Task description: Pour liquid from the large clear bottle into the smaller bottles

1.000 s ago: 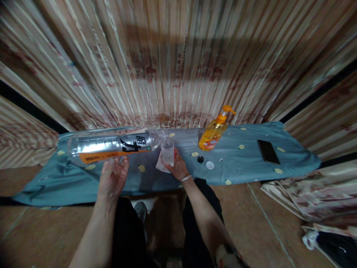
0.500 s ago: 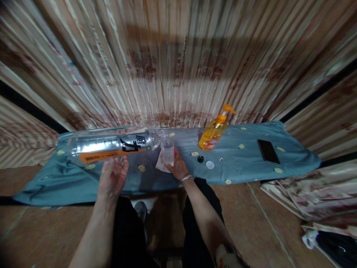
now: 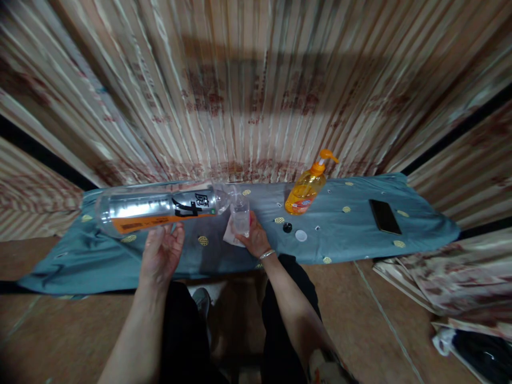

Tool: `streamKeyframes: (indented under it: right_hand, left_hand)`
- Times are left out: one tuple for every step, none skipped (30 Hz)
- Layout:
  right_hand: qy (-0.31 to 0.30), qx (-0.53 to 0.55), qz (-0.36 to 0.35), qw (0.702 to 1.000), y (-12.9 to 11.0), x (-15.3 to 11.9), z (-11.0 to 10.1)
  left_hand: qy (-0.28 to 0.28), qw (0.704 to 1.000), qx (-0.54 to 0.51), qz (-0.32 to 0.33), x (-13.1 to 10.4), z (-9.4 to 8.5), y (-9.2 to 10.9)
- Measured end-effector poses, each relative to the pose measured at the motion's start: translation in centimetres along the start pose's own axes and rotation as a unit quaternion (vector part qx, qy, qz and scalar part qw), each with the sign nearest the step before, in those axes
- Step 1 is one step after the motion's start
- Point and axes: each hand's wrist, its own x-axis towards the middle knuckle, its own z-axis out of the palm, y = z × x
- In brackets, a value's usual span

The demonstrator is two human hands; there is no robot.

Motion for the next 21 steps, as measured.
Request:
streamKeyframes:
  right_hand:
    - [0.004,-0.001,-0.004,1.000,0.01,-0.01,0.02]
    - [0.008,-0.002,-0.009,1.000,0.02,-0.02,0.05]
    - [0.012,-0.004,-0.014,1.000,0.01,-0.03,0.08]
    - [0.015,-0.005,-0.016,1.000,0.00,-0.05,0.10]
    - [0.018,-0.008,-0.016,1.000,-0.02,-0.06,0.11]
    - [0.021,-0.010,-0.014,1.000,-0.06,-0.07,0.11]
    - [0.022,-0.011,-0.010,1.000,-0.10,-0.07,0.11]
    - [0.022,-0.013,-0.006,1.000,-0.14,-0.07,0.09]
    - [0.020,-0.013,-0.001,1.000,-0.18,-0.06,0.06]
    - [0.016,-0.012,0.003,1.000,-0.22,-0.05,0.02]
    - [0.012,-0.010,0.005,1.000,-0.26,-0.04,-0.02]
    - [0.009,-0.006,0.005,1.000,-0.30,-0.03,-0.06]
    - [0.007,-0.003,0.005,1.000,-0.33,-0.02,-0.10]
    - [0.007,0.000,0.006,1.000,-0.37,-0.01,-0.14]
    - [0.007,0.001,0.007,1.000,-0.41,-0.01,-0.17]
    - [0.006,0.003,0.009,1.000,-0.46,-0.01,-0.21]
    - [0.005,0.003,0.010,1.000,-0.50,-0.01,-0.24]
    - [0.003,0.003,0.011,1.000,-0.55,-0.02,-0.26]
    - [0.003,0.002,0.011,1.000,-0.60,-0.03,-0.29]
    - [0.003,0.001,0.009,1.000,-0.63,-0.04,-0.30]
    - [0.002,0.000,0.008,1.000,-0.66,-0.06,-0.30]
  left_hand:
    - [0.001,1.000,0.000,-0.001,0.00,-0.01,0.00]
    - [0.002,1.000,-0.001,0.000,0.00,-0.01,-0.01]
    - [0.002,1.000,-0.001,0.001,0.00,0.00,-0.01]
    - [0.002,1.000,-0.003,0.003,0.00,0.01,-0.02]
    - [0.001,1.000,-0.005,0.004,0.00,0.03,-0.03]
    - [0.001,1.000,-0.006,0.004,0.00,0.04,-0.04]
    - [0.001,1.000,-0.007,0.004,0.00,0.03,-0.05]
    - [0.001,1.000,-0.007,0.004,0.01,0.00,-0.07]
    - [0.000,1.000,-0.004,0.005,0.02,-0.04,-0.09]
    - [-0.002,1.000,0.000,0.007,0.03,-0.09,-0.11]
    - [-0.003,1.000,0.004,0.009,0.04,-0.15,-0.13]
    - [-0.004,1.000,0.008,0.010,0.05,-0.20,-0.14]
    - [-0.004,1.000,0.009,0.012,0.06,-0.24,-0.15]
    - [-0.004,1.000,0.010,0.012,0.06,-0.26,-0.16]
    - [-0.005,1.000,0.011,0.012,0.06,-0.26,-0.16]
    - [-0.005,1.000,0.010,0.012,0.06,-0.25,-0.15]
    - [-0.005,1.000,0.009,0.011,0.06,-0.23,-0.14]
    - [-0.004,1.000,0.006,0.008,0.05,-0.20,-0.13]
    - [-0.002,1.000,0.003,0.006,0.05,-0.17,-0.11]
    - [-0.002,1.000,0.001,0.005,0.04,-0.16,-0.10]
    - [-0.003,1.000,0.001,0.004,0.04,-0.16,-0.09]
